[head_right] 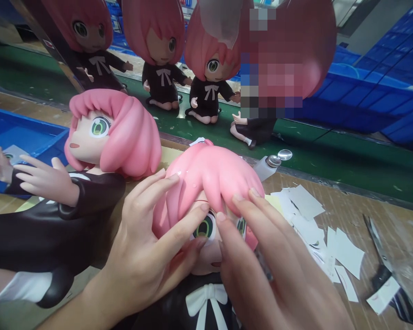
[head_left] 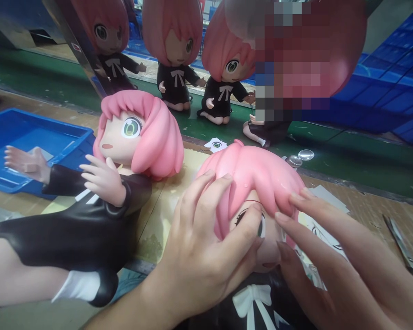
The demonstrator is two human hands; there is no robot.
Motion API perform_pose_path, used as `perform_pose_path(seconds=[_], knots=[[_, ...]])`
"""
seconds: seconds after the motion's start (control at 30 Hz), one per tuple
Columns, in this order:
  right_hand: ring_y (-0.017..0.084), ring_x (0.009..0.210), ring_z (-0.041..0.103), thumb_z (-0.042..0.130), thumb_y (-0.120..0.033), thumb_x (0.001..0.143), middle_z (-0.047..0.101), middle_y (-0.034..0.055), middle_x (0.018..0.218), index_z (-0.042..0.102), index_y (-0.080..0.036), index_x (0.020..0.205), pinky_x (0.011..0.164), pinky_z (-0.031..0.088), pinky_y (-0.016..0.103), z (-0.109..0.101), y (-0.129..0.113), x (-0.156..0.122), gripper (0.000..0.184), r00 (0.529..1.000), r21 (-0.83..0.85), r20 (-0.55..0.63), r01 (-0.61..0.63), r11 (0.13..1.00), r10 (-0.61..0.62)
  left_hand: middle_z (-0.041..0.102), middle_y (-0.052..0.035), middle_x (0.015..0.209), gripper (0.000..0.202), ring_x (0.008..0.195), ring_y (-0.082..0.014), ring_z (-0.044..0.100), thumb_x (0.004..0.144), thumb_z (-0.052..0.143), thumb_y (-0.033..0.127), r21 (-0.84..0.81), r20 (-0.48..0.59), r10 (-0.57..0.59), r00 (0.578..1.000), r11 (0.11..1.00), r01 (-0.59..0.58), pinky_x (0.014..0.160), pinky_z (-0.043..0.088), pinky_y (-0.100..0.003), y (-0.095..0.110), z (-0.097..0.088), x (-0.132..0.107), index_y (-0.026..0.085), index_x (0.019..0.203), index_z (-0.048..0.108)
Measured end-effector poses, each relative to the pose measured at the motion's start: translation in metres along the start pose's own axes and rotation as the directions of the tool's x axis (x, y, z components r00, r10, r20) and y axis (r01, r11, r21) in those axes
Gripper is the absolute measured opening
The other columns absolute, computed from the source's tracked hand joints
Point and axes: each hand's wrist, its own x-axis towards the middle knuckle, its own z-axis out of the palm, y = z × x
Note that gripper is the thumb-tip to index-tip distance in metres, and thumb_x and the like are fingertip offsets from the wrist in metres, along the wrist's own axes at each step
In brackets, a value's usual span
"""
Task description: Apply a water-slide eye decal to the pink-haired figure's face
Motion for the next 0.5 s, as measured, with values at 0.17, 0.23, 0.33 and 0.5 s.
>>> perform_pose_path(seconds=[0.17, 0.23, 0.33, 0.5], knots=[[0.033, 0.144, 0.044, 0.062, -0.019, 0.097, 0.054, 0.0167, 0.144, 0.059, -0.006, 0.135, 0.125, 0.037, 0.047, 0.002, 0.029, 0.022, 0.039, 0.992, 0.03, -0.005, 0.123, 0.992, -0.123, 0.047, -0.0243, 0.14, 0.038, 0.138, -0.0431, 0.048, 0.092, 0.069, 0.021, -0.061, -0.02, -0.007, 1.0, 0.998, 0.006, 0.113, 0.047, -0.06, 0.0, 0.002, -0.003, 0.008, 0.128, 0.066], [0.033, 0.146, 0.04, 0.065, -0.025, 0.097, 0.052, 0.0184, 0.147, 0.056, -0.003, 0.136, 0.127, 0.036, 0.046, 0.005, 0.044, 0.034, 0.046, 0.973, 0.026, 0.043, 0.224, 0.974, -0.225, 0.049, -0.025, 0.139, 0.039, 0.137, -0.0422, 0.05, 0.091, 0.07, 0.02, -0.065, -0.045, -0.016, 0.999, 0.998, 0.013, 0.112, 0.049, -0.058, 0.0, 0.002, -0.004, 0.005, 0.126, 0.064], [0.03, 0.143, 0.045, 0.065, -0.028, 0.098, 0.054, 0.0203, 0.145, 0.053, 0.0, 0.138, 0.124, 0.04, 0.043, 0.008, 0.058, 0.049, 0.051, 0.933, 0.023, 0.081, 0.35, 0.936, -0.351, 0.052, -0.0251, 0.137, 0.036, 0.135, -0.0417, 0.052, 0.09, 0.07, 0.02, -0.057, -0.052, -0.023, 0.998, 0.998, 0.02, 0.11, 0.05, -0.058, 0.0, 0.003, -0.006, 0.005, 0.123, 0.064], [0.046, 0.129, 0.054, 0.061, -0.022, 0.099, 0.055, 0.0346, 0.134, 0.049, 0.012, 0.132, 0.103, 0.057, 0.06, 0.005, 0.064, 0.063, 0.049, 0.803, -0.065, 0.126, 0.593, 0.803, -0.583, 0.053, -0.0253, 0.137, 0.036, 0.134, -0.0417, 0.053, 0.087, 0.069, 0.016, -0.047, -0.053, -0.019, 0.998, 0.999, 0.017, 0.109, 0.051, -0.058, 0.0, 0.002, -0.005, 0.008, 0.122, 0.066]])
